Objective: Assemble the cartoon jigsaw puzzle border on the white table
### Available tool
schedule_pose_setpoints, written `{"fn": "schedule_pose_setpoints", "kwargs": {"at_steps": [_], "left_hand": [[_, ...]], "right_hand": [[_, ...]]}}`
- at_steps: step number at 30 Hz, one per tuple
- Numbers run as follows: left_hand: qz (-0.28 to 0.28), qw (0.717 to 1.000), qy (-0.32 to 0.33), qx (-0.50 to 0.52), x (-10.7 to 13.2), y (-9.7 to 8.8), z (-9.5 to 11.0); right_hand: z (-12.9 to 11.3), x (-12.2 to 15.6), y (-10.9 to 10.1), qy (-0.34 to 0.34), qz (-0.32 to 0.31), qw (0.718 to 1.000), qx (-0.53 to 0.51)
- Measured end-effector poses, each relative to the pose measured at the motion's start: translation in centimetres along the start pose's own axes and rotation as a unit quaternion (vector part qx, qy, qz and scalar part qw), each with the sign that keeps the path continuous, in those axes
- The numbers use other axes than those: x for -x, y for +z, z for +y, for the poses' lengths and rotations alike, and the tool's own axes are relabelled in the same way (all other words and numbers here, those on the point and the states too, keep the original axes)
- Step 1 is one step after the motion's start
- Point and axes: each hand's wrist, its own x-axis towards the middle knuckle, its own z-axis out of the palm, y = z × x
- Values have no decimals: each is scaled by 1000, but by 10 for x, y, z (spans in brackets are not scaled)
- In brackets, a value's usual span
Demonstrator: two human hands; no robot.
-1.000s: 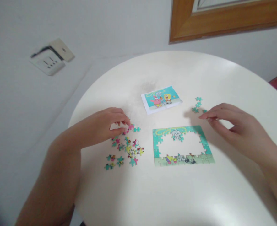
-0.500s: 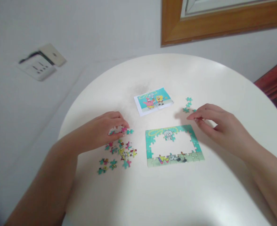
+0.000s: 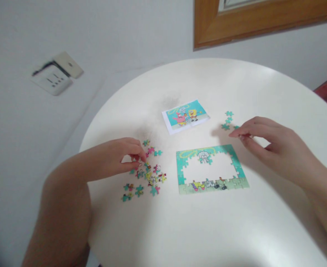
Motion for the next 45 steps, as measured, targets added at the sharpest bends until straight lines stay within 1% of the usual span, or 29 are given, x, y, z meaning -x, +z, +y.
{"fn": "schedule_pose_setpoints", "kwargs": {"at_steps": [5, 12, 15, 19, 23, 27, 31, 37, 45], "left_hand": [[-40, 999, -22, 3, 7, 1, 1], [-54, 997, -44, -36, 10, 4, 5], [-58, 996, -47, -44, 9, 7, 9], [-55, 996, -46, -43, 6, 9, 13], [-49, 997, -48, -43, 5, 7, 14], [-33, 999, -6, -24, 6, 5, 18], [-13, 998, 28, -47, 7, 10, 22], [-9, 998, 25, -64, 3, 19, 20], [7, 996, 33, -80, 2, 22, 23]], "right_hand": [[2, 1, 1, 8, 4, 1000, 12], [4, 0, 1, 1, -9, 1000, 14], [5, 0, 1, 5, -3, 1000, 22], [4, 1, 1, 11, 1, 1000, 29], [5, 1, 1, 15, -3, 1000, 27], [6, 1, 0, 19, -7, 1000, 23], [6, 2, 0, 19, -7, 999, 30], [6, 2, 1, 23, -14, 999, 24], [10, 2, 2, 18, -20, 1000, 8]]}}
